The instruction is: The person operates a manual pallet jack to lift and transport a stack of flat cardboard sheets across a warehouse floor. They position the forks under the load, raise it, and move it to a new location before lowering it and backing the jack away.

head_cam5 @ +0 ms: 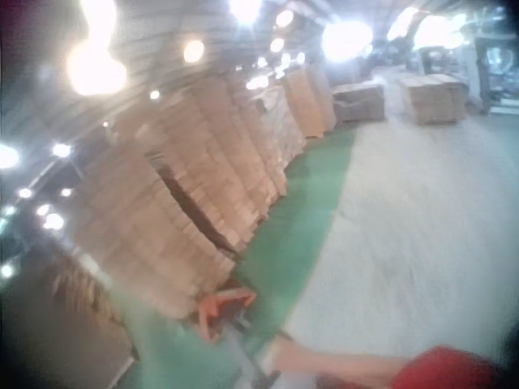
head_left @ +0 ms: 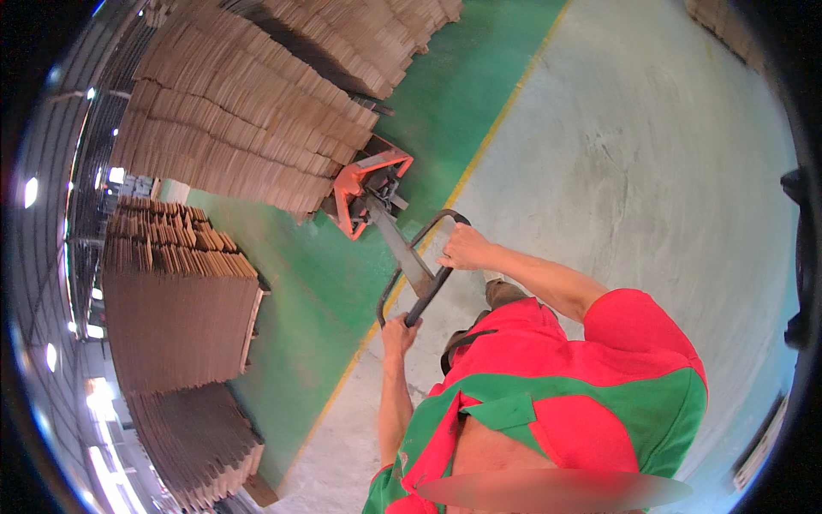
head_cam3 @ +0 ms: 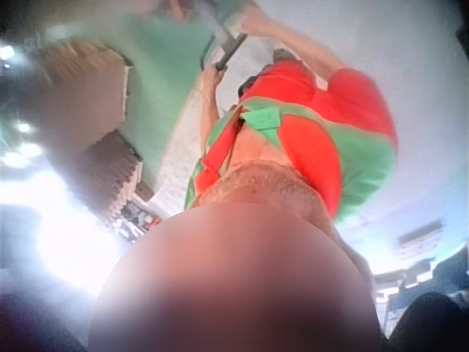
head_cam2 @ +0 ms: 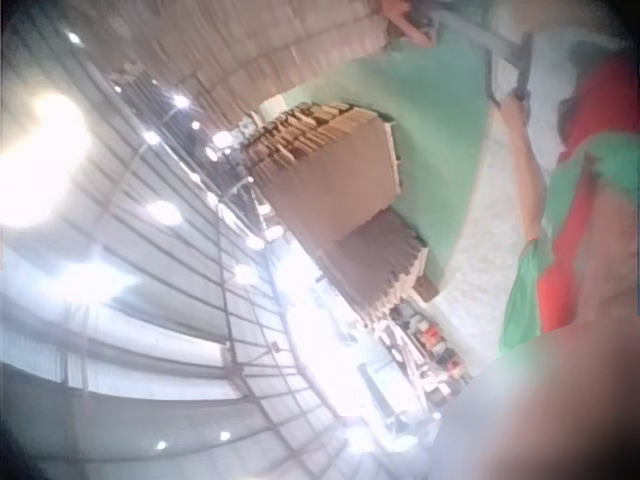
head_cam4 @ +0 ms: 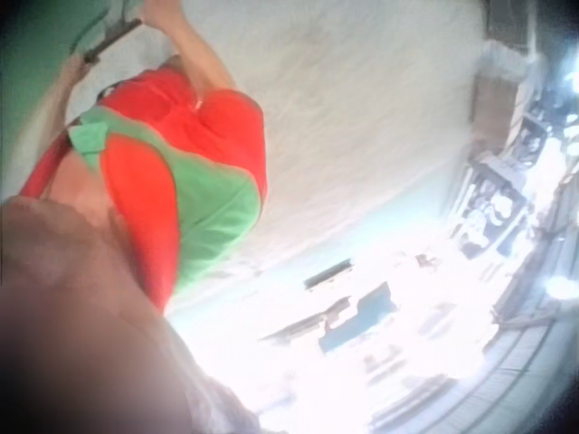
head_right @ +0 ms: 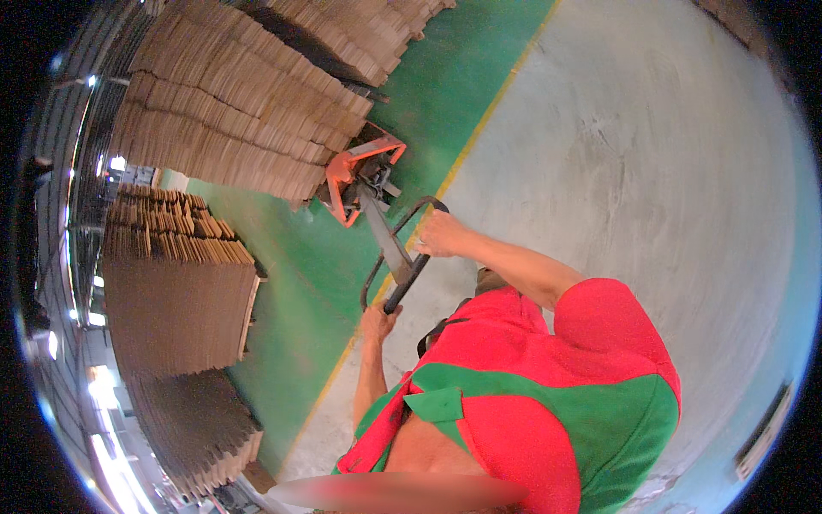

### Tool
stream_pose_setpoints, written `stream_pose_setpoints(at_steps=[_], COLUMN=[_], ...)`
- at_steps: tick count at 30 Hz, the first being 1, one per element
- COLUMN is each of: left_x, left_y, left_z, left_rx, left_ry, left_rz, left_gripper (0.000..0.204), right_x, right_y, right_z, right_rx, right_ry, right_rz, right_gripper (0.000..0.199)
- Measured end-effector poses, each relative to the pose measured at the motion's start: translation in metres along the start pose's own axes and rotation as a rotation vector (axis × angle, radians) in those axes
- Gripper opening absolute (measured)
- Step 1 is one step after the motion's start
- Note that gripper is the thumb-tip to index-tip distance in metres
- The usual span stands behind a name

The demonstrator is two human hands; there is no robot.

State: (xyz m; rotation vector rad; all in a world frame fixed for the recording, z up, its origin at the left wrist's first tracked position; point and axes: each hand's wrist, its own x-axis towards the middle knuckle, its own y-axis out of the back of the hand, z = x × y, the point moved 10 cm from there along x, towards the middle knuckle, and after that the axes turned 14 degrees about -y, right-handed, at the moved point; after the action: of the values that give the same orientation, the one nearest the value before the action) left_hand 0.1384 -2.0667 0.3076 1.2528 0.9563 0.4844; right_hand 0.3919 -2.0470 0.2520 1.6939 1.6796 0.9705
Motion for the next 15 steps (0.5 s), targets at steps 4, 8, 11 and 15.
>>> stream_pose_setpoints(at_steps=[4, 8, 11, 15], left_x=[-0.073, -0.142, -0.200, -0.260], left_y=[-0.045, -0.066, -0.087, -0.112], left_z=[0.061, 0.127, 0.192, 0.283], left_rx=[-0.014, 0.007, -0.021, -0.021], left_ry=[-0.009, -0.047, -0.052, -0.086], left_rz=[-0.083, -0.049, -0.070, -0.037], left_gripper=[0.037, 0.036, 0.036, 0.032], right_x=[-0.109, -0.209, -0.296, -0.396], right_y=[0.000, 0.019, 0.032, 0.067], right_z=[0.003, 0.005, 0.008, 0.028], right_rx=[0.085, 0.182, 0.244, 0.333], right_ry=[-0.030, -0.034, 0.004, 0.104], right_rz=[-0.044, 0.028, 0.013, 0.084], right_gripper=[0.054, 0.050, 0.048, 0.044])
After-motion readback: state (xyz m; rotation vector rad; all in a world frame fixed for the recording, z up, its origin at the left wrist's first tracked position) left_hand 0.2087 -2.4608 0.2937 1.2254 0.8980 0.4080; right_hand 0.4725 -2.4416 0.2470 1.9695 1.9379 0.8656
